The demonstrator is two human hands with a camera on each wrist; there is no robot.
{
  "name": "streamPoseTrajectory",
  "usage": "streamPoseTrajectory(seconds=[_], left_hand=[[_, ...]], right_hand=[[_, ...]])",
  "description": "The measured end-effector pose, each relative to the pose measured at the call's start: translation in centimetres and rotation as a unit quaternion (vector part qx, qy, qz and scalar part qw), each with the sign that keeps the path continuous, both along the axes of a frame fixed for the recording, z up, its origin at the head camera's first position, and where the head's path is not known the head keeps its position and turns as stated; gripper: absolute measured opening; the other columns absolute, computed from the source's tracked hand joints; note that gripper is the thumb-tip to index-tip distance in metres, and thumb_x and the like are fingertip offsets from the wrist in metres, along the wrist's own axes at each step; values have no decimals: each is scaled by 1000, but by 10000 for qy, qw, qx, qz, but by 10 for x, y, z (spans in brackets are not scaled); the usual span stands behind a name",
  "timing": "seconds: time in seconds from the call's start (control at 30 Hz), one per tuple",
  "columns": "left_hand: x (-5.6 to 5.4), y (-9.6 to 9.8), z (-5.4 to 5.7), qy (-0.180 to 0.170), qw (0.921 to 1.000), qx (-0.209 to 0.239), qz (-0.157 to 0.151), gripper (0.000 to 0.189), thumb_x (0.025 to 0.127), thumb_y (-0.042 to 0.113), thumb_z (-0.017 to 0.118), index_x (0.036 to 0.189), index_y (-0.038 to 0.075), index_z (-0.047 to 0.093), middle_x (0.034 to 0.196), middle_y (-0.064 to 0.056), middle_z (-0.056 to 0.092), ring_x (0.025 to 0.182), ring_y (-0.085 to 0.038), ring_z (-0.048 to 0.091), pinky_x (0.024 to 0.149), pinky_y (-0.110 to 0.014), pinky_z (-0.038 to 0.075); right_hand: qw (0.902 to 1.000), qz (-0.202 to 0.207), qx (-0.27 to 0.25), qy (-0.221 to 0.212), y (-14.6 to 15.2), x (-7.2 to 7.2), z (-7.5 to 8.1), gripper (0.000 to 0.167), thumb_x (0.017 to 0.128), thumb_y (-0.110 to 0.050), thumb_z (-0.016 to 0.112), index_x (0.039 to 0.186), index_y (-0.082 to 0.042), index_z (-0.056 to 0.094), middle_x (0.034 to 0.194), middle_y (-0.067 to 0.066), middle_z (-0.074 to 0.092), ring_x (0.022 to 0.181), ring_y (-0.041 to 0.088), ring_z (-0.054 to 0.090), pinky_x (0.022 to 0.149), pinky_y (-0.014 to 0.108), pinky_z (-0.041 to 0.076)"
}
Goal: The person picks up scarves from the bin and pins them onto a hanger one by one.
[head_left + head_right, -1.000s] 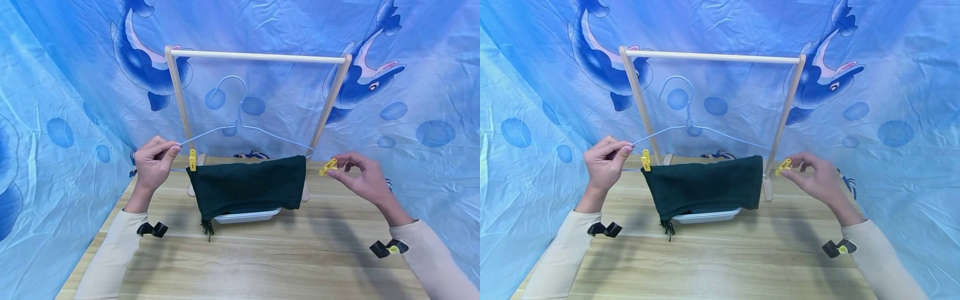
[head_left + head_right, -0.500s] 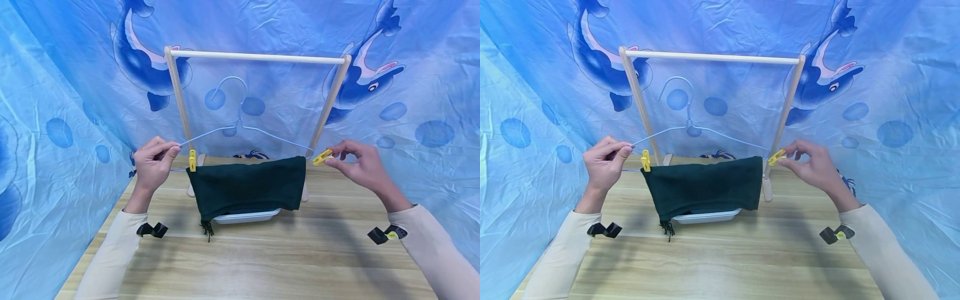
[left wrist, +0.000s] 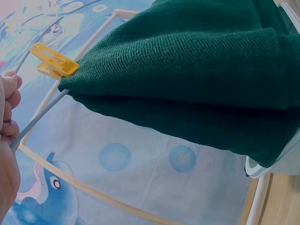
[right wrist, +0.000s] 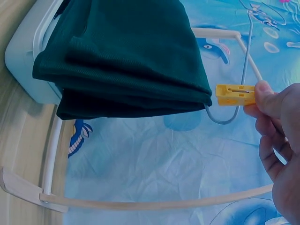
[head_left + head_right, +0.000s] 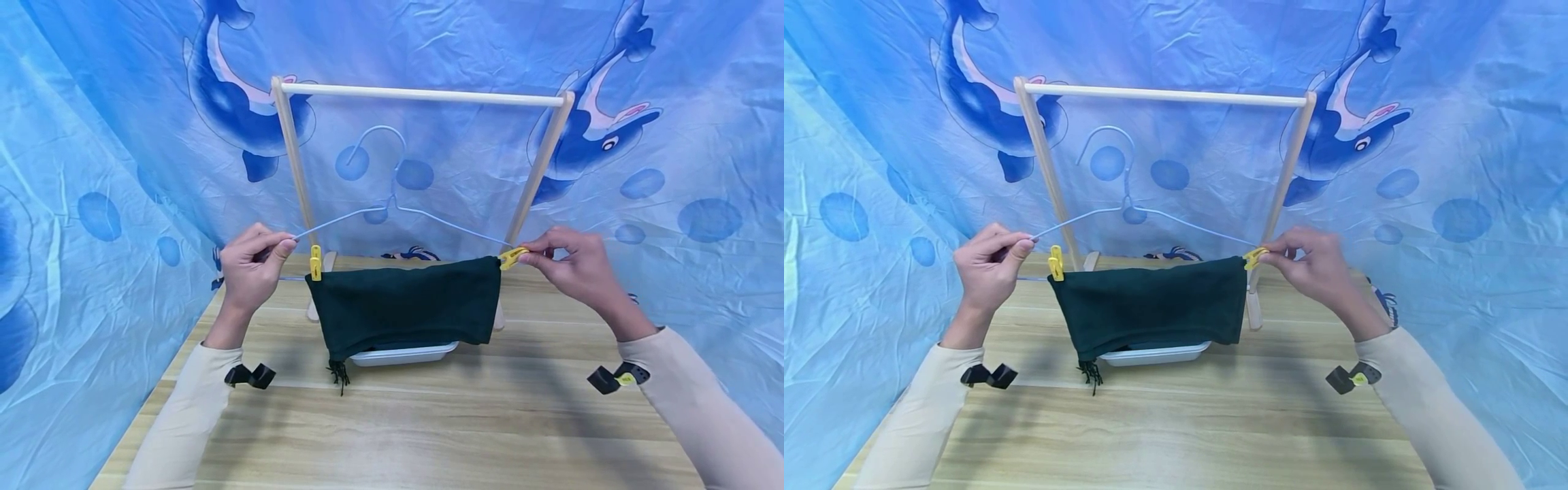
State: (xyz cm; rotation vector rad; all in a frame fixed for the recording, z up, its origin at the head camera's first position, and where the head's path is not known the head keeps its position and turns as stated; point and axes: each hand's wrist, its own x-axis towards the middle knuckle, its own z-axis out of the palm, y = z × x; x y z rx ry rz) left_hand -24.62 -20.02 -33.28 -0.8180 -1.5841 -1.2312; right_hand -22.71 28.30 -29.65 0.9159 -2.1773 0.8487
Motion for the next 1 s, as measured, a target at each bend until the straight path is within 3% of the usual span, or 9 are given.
streamPoseTrajectory(seconds=[1.0], left_hand=[[4,0,0,152,9998,-4,-130,45,92,32,78,83,-12,76,64,-8,53,60,-5,41,56,-16,29]], right_hand=[[9979,22,136,631,-15,2,-5,26,66,13,88,86,-3,82,69,0,65,64,2,51,60,10,41]])
